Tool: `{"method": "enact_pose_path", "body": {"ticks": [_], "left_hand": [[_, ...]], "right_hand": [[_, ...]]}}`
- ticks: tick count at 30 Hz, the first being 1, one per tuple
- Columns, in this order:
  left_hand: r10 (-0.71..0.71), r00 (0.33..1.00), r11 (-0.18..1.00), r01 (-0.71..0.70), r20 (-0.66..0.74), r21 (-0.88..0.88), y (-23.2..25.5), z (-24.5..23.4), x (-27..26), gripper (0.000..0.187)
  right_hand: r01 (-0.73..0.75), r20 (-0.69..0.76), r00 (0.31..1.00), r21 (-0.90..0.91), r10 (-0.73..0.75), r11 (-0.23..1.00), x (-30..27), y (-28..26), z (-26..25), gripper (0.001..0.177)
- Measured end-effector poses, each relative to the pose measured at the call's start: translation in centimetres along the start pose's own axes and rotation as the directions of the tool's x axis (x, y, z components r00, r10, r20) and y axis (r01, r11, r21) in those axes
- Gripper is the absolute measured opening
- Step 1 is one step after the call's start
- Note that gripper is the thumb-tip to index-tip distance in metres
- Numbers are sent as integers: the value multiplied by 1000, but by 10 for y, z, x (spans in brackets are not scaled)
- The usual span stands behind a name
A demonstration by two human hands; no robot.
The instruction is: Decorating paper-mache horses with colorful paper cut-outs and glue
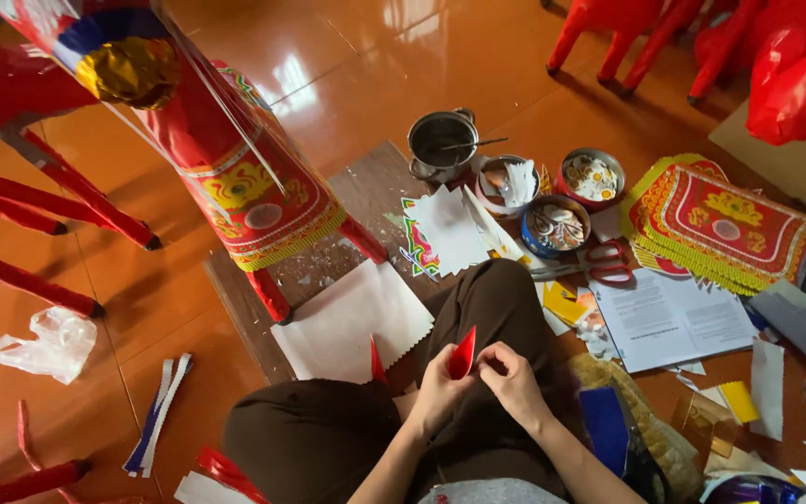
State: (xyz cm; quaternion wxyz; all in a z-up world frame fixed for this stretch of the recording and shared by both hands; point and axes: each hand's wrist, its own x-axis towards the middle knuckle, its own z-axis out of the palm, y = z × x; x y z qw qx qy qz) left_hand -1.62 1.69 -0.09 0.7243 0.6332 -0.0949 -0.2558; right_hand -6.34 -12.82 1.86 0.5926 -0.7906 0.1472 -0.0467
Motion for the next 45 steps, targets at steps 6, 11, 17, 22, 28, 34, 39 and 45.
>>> {"method": "enact_pose_path", "body": {"ticks": [6, 11, 17, 22, 28, 34, 39, 45], "left_hand": [[-71, 996, 989, 77, -51, 126, 48, 6, -14, 16], [-47, 997, 976, 57, -53, 210, 41, 3, -13, 14], [-77, 995, 961, 89, -56, 260, 41, 4, -14, 13], [-123, 992, 965, 129, -42, 227, 40, 5, -15, 15], [-173, 981, 930, 193, -91, 312, 56, 9, -19, 13], [-174, 982, 917, 187, -68, 352, 50, 7, -17, 13], [-132, 989, 929, 145, -61, 341, 51, 4, -15, 28], [-238, 971, 965, 237, -4, 114, 33, -7, -14, 19]], "right_hand": [[-152, 14, 988, -27, 152, 988, -3, -17, -1, 15], [-127, 55, 990, -9, 127, 992, -2, -10, 2, 6], [-149, 34, 988, -46, 150, 988, -3, -4, 1, 9], [-203, 41, 978, -29, 204, 979, -3, -2, 1, 14], [-119, 53, 991, -10, 120, 993, -5, -3, 2, 3], [-118, 50, 992, 19, 117, 993, -3, 6, 2, 12], [33, 26, 999, -2, -33, 999, -6, -13, 3, 19], [244, 10, 969, -193, -247, 950, -5, 5, 12, 8]]}}
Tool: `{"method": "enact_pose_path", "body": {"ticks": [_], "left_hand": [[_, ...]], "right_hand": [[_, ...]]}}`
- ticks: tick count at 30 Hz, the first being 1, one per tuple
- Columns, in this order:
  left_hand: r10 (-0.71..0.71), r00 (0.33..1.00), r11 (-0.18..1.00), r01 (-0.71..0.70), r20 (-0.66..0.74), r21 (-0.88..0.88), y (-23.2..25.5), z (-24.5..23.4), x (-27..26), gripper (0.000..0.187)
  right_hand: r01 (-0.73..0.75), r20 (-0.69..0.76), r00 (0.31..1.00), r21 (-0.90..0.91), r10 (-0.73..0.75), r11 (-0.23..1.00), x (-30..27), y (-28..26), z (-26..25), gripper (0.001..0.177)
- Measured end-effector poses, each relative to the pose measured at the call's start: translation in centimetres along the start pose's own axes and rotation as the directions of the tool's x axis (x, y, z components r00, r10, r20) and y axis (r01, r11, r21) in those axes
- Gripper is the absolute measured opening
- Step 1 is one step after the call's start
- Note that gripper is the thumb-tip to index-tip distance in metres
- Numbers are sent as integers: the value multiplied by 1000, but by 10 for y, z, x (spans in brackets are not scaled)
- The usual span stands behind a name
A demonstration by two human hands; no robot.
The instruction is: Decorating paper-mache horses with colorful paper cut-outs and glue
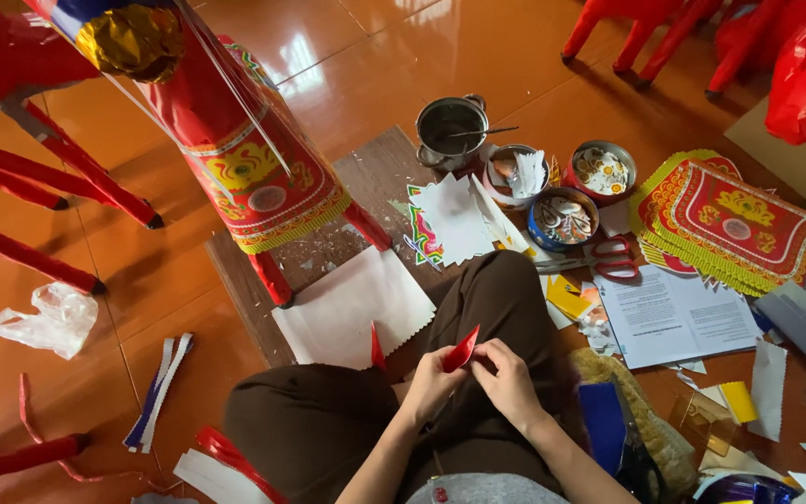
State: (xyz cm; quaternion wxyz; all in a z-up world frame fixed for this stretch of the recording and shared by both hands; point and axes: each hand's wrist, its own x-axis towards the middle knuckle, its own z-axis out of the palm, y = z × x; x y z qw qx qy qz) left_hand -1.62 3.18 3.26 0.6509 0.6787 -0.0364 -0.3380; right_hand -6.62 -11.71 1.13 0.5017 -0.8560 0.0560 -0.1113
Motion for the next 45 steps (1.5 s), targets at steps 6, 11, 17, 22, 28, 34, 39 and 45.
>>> {"method": "enact_pose_path", "body": {"ticks": [6, 11, 17, 22, 28, 34, 39, 45], "left_hand": [[-10, 1000, 999, 10, -5, -53, -5, 0, 0, 12], [11, 1000, 994, -13, -21, -110, -4, 2, -2, 11], [2, 994, 997, -10, -108, -72, -9, 4, 1, 11], [-45, 992, 995, 34, -114, -97, 2, 5, -4, 13], [37, 982, 993, -56, -184, -100, -41, 6, 15, 6], [-73, 974, 961, 12, -213, -275, -43, 10, 14, 12], [-15, 972, 914, -81, -233, -398, -62, 4, 32, 18], [70, 936, 938, -180, -345, -298, 7, -3, 12, 13]], "right_hand": [[84, -53, 995, -69, -88, 994, -2, 9, 4, 16], [11, -80, 997, -123, -21, 992, -3, 9, 4, 16], [83, -84, 992, -162, -98, 983, -2, 4, 4, 11], [146, -88, 981, -234, -171, 961, -4, 2, 4, 10], [114, -71, 989, -192, -130, 975, -3, 7, 7, 7], [-277, -2, 959, 191, 282, 942, 0, 8, 6, 1], [-344, 35, 936, 303, 350, 889, 3, 15, 7, 6], [-373, 47, 920, 414, 389, 831, 23, -23, -2, 13]]}}
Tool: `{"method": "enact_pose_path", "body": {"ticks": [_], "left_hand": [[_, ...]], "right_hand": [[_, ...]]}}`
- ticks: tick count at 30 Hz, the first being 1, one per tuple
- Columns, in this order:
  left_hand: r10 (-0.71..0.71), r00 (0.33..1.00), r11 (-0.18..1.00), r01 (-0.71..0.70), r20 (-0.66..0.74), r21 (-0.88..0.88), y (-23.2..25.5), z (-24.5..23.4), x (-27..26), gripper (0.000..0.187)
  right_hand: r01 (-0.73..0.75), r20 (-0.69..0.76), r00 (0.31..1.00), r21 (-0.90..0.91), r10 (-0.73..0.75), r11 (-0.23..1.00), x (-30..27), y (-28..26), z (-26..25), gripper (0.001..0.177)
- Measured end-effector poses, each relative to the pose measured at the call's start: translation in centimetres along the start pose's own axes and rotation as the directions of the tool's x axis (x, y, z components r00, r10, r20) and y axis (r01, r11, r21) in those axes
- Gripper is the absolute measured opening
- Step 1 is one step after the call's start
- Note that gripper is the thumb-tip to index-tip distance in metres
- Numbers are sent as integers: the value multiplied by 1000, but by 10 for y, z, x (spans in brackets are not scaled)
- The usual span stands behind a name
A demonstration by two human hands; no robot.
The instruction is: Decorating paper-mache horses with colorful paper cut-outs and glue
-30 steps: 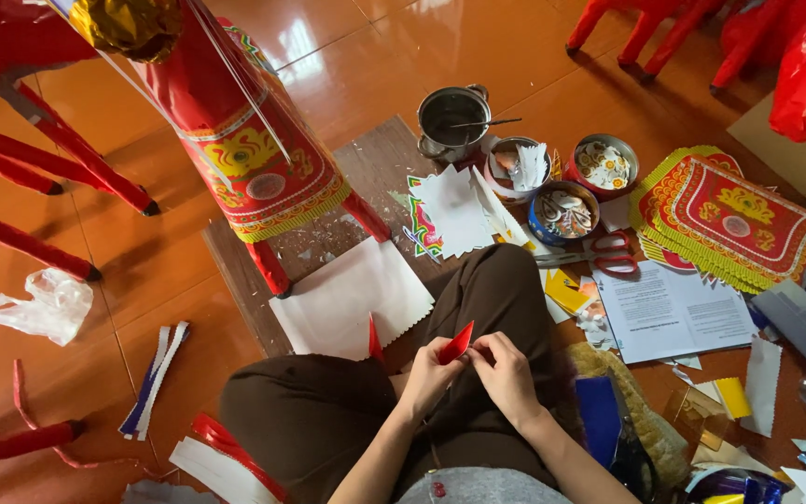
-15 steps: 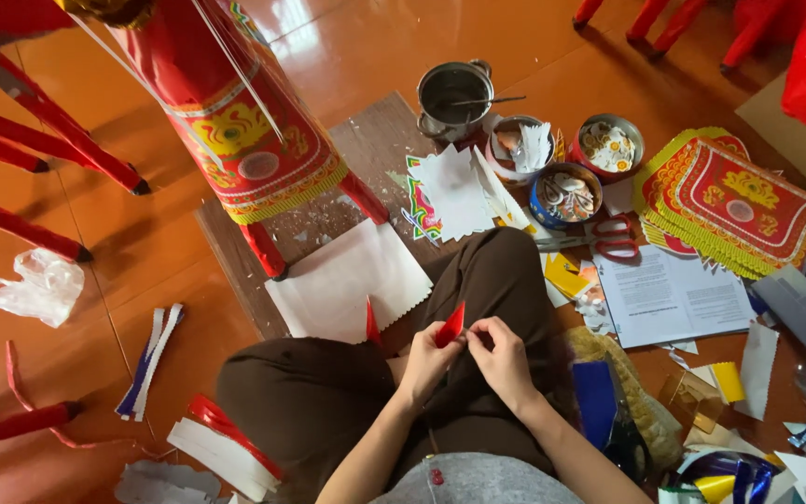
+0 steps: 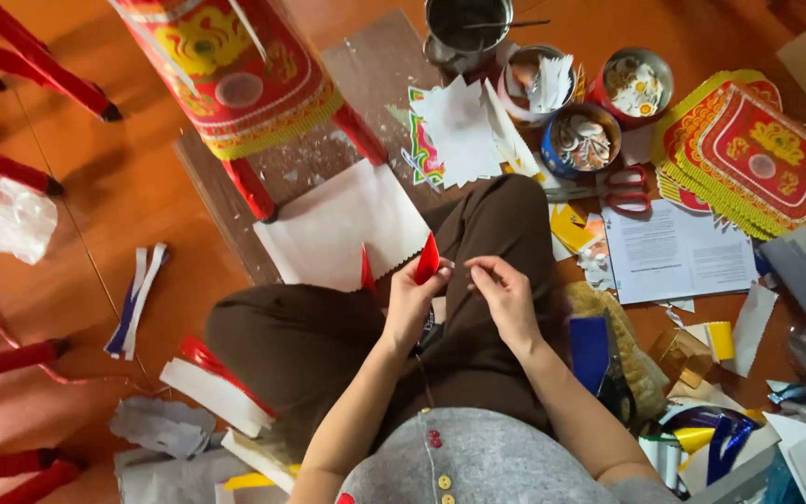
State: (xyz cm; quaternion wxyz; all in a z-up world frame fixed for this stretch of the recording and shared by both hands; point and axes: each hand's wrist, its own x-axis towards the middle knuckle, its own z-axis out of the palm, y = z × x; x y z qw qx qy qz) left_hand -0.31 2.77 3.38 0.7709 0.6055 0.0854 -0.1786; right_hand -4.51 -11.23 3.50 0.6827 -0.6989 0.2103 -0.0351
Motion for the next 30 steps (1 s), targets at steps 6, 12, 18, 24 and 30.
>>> {"method": "enact_pose_path", "body": {"ticks": [6, 12, 18, 24, 30], "left_hand": [[25, 997, 999, -23, -74, 26, 7, -1, -2, 16], [49, 999, 996, -48, -21, 79, 1, -10, -2, 17], [38, 999, 993, -36, -10, 109, -12, -17, 1, 19], [-87, 993, 993, 92, -77, 69, -18, -28, 5, 25], [-226, 974, 926, 214, -3, -311, -24, -21, 11, 28]], "right_hand": [[25, 96, 995, 0, -25, 1000, 4, 0, 10, 16], [12, 85, 996, -21, -10, 1000, 11, -4, 18, 6], [-30, -2, 1000, 151, 31, 988, 25, 31, 18, 5], [342, -65, 932, -164, -356, 925, 10, -12, 12, 7], [804, 197, 516, -448, -833, 392, -1, -10, 17, 14]]}}
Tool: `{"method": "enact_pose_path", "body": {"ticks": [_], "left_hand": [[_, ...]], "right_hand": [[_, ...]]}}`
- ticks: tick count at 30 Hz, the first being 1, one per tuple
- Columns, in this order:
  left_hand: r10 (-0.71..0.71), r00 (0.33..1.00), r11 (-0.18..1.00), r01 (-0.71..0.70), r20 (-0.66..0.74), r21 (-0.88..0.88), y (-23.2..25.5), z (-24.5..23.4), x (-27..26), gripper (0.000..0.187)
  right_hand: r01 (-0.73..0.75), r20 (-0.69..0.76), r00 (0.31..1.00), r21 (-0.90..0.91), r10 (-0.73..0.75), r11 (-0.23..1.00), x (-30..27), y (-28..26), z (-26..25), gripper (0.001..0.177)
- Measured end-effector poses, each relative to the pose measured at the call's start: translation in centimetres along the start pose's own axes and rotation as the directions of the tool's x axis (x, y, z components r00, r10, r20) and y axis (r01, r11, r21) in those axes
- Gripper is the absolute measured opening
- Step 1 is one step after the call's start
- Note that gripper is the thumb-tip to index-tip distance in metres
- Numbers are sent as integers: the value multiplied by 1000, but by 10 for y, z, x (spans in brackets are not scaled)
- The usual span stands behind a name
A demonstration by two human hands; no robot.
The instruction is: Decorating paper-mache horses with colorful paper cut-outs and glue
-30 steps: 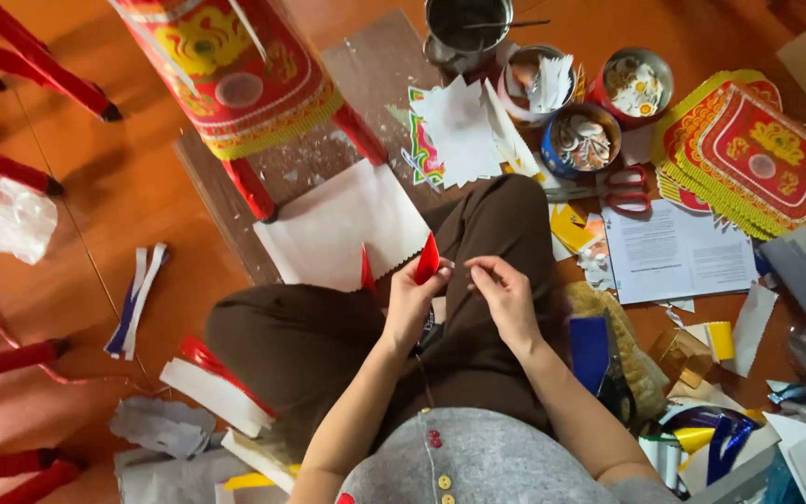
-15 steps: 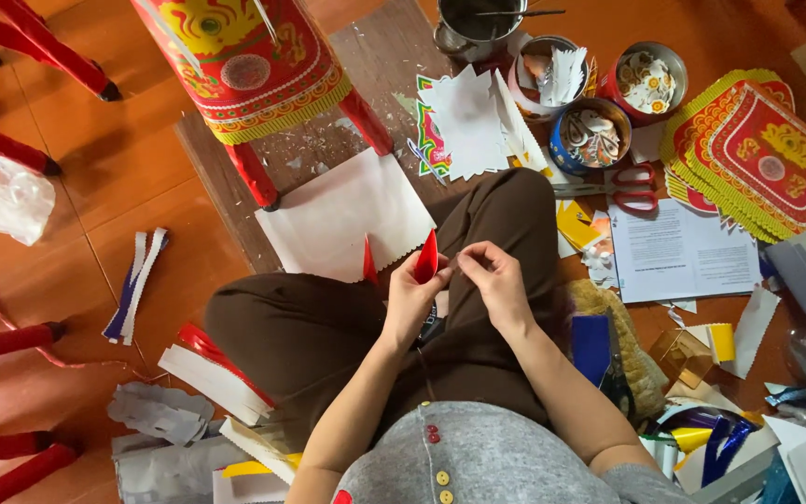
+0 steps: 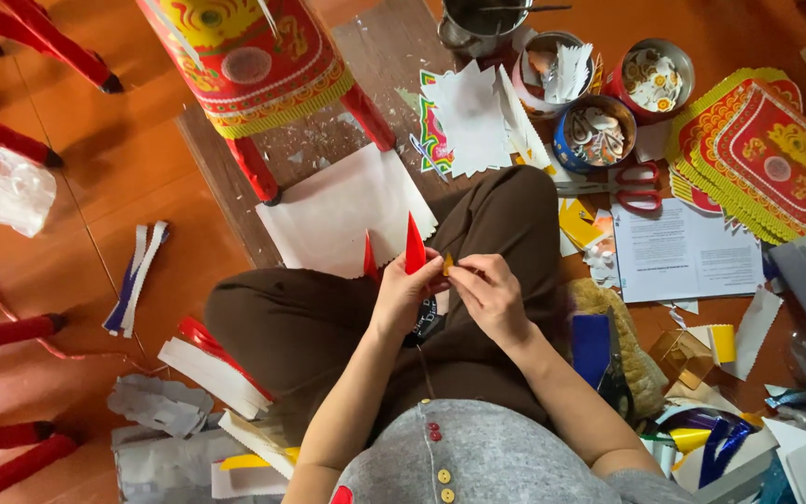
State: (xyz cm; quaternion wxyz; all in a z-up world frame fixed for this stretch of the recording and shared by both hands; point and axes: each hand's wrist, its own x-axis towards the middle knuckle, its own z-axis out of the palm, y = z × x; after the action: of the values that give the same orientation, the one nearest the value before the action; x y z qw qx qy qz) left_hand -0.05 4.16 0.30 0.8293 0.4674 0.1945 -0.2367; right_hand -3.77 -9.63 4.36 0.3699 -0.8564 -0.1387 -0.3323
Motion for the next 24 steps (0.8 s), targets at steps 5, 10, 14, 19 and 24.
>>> {"method": "enact_pose_path", "body": {"ticks": [5, 10, 14, 19, 24], "left_hand": [[52, 998, 996, -49, -36, 72, 13, -2, -10, 35], [102, 990, 988, -90, -96, 128, 6, -13, -6, 37], [220, 975, 883, -201, 4, 423, 18, -7, -18, 37], [175, 981, 758, -188, 84, 624, 2, -26, -12, 40], [68, 963, 858, -190, 262, 477, -6, -41, -10, 55]], "right_hand": [[151, 42, 988, -7, -151, 988, 1, 2, -2, 21], [85, 73, 993, 49, -89, 995, 2, -7, -3, 27], [-610, 374, 781, 286, 500, 739, 1, 3, 1, 20], [-798, 529, 591, 274, 609, 537, -3, 10, 4, 9], [-826, 474, 562, 356, 678, 436, -8, 11, 3, 9]]}}
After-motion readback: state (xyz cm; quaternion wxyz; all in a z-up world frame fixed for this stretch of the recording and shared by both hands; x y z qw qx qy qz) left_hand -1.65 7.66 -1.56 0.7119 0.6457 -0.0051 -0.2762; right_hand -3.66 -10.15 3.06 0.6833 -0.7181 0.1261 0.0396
